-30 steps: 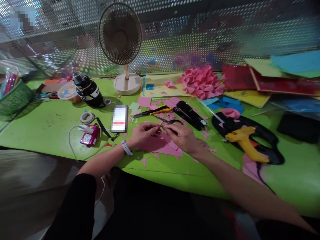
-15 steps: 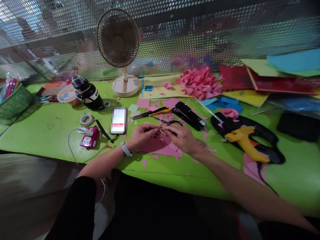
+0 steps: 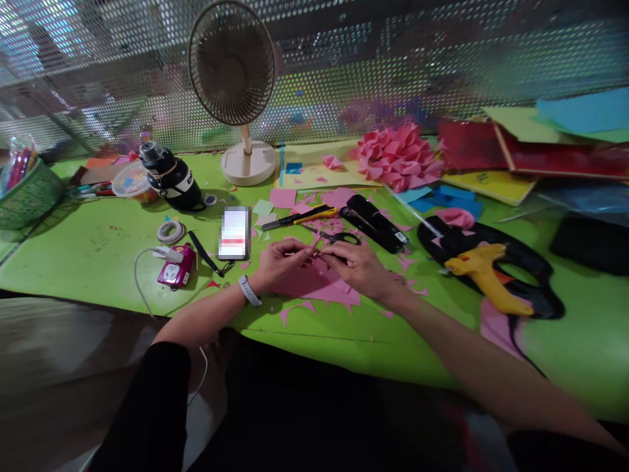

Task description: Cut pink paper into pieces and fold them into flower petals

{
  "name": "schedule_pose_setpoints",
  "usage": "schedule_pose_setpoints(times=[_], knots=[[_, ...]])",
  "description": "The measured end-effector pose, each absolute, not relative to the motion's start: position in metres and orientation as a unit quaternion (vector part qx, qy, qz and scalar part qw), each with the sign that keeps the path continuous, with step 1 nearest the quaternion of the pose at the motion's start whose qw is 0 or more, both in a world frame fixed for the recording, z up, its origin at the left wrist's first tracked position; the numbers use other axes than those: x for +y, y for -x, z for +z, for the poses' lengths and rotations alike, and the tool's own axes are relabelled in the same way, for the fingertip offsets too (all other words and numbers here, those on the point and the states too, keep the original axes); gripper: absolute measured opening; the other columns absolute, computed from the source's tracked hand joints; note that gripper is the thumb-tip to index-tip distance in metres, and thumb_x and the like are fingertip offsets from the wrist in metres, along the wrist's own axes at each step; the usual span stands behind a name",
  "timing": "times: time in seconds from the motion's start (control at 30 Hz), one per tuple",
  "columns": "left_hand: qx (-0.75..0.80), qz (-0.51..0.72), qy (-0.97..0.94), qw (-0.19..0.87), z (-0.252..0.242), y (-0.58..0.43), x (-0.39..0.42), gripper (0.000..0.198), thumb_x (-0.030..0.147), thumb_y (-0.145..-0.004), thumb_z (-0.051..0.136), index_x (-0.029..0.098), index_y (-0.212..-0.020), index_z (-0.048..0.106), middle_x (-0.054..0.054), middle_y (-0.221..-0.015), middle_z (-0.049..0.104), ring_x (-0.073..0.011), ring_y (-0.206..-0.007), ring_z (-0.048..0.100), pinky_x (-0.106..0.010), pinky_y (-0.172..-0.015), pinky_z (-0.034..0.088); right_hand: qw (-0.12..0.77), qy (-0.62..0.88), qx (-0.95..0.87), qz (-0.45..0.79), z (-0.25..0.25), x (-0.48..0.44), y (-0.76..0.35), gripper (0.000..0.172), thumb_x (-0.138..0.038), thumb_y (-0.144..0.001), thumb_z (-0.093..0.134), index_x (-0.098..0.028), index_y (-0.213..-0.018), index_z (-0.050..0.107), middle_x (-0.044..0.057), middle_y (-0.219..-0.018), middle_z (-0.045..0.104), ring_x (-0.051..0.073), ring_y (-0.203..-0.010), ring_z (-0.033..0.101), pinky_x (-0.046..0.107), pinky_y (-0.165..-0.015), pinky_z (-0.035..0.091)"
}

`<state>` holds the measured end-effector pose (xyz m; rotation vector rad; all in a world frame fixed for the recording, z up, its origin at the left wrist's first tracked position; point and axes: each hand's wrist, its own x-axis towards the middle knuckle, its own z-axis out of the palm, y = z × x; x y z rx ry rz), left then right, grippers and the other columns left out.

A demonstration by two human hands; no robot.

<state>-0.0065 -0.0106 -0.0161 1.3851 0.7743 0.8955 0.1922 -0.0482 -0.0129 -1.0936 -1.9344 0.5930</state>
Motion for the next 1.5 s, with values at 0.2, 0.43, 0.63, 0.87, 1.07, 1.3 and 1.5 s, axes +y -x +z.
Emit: schedule_pose_setpoints(times=[0.2, 0.43, 0.63, 0.87, 1.07, 1.3, 1.5], knots=[[0.342, 0.384, -0.599, 0.614, -0.015, 0.005, -0.014, 0.036, 0.047, -0.081, 0.072, 0.012, -0.084, 0.073, -0.005, -0.085, 0.067, -0.0106, -0.069, 0.064, -0.024, -0.063, 0.052, 0.405, 0.424, -0.763, 0.272, -0.009, -0.048, -0.193, 0.023, -0.034, -0.095, 0.056, -0.022, -0.097, 0.076, 0.008, -0.092, 0.075, 0.020, -0.080, 0.068, 0.037, -0.075, 0.056], [0.325, 0.395, -0.618, 0.597, -0.016, 0.006, -0.014, 0.036, 0.049, -0.080, 0.073, 0.013, -0.083, 0.071, -0.004, -0.081, 0.066, -0.0093, -0.067, 0.061, -0.024, -0.062, 0.049, 0.378, 0.427, -0.723, 0.391, -0.005, -0.046, -0.196, 0.028, -0.045, -0.091, 0.060, -0.022, -0.091, 0.076, 0.005, -0.083, 0.073, 0.021, -0.077, 0.067, 0.036, -0.071, 0.056], [0.312, 0.399, -0.631, 0.587, -0.014, 0.007, -0.013, 0.039, 0.052, -0.079, 0.073, 0.014, -0.080, 0.071, -0.005, -0.080, 0.065, -0.0093, -0.067, 0.060, -0.022, -0.059, 0.048, 0.342, 0.431, -0.650, 0.524, 0.000, -0.047, -0.196, 0.035, -0.055, -0.086, 0.064, -0.021, -0.089, 0.074, 0.003, -0.075, 0.069, 0.017, -0.070, 0.063, 0.030, -0.062, 0.051], [0.315, 0.402, -0.620, 0.596, -0.018, 0.008, -0.011, 0.035, 0.046, -0.077, 0.077, 0.013, -0.085, 0.074, -0.006, -0.087, 0.067, -0.0077, -0.064, 0.060, -0.022, -0.058, 0.050, 0.364, 0.434, -0.635, 0.525, -0.003, -0.045, -0.196, 0.035, -0.055, -0.085, 0.064, -0.021, -0.086, 0.069, -0.001, -0.064, 0.059, 0.014, -0.061, 0.056, 0.027, -0.055, 0.045], [0.321, 0.401, -0.618, 0.595, -0.020, 0.009, -0.010, 0.035, 0.047, -0.076, 0.077, 0.012, -0.084, 0.074, -0.006, -0.086, 0.067, -0.0084, -0.066, 0.062, -0.021, -0.058, 0.051, 0.371, 0.441, -0.640, 0.508, 0.000, -0.045, -0.195, 0.032, -0.052, -0.086, 0.064, -0.020, -0.085, 0.069, 0.002, -0.075, 0.065, 0.016, -0.069, 0.060, 0.029, -0.060, 0.048], [0.318, 0.400, -0.595, 0.620, -0.020, 0.008, -0.013, 0.036, 0.047, -0.076, 0.078, 0.012, -0.082, 0.072, -0.005, -0.085, 0.067, -0.0089, -0.065, 0.063, -0.023, -0.060, 0.053, 0.353, 0.433, -0.668, 0.491, 0.000, -0.046, -0.196, 0.039, -0.057, -0.087, 0.061, -0.020, -0.089, 0.074, 0.006, -0.086, 0.072, 0.019, -0.077, 0.065, 0.032, -0.068, 0.053], [0.320, 0.402, -0.573, 0.639, -0.021, 0.006, -0.015, 0.032, 0.045, -0.075, 0.079, 0.014, -0.083, 0.073, -0.004, -0.082, 0.069, -0.0093, -0.065, 0.062, -0.023, -0.060, 0.051, 0.353, 0.431, -0.672, 0.488, -0.004, -0.045, -0.198, 0.033, -0.052, -0.087, 0.062, -0.022, -0.090, 0.074, 0.005, -0.086, 0.072, 0.020, -0.079, 0.066, 0.033, -0.070, 0.054]])
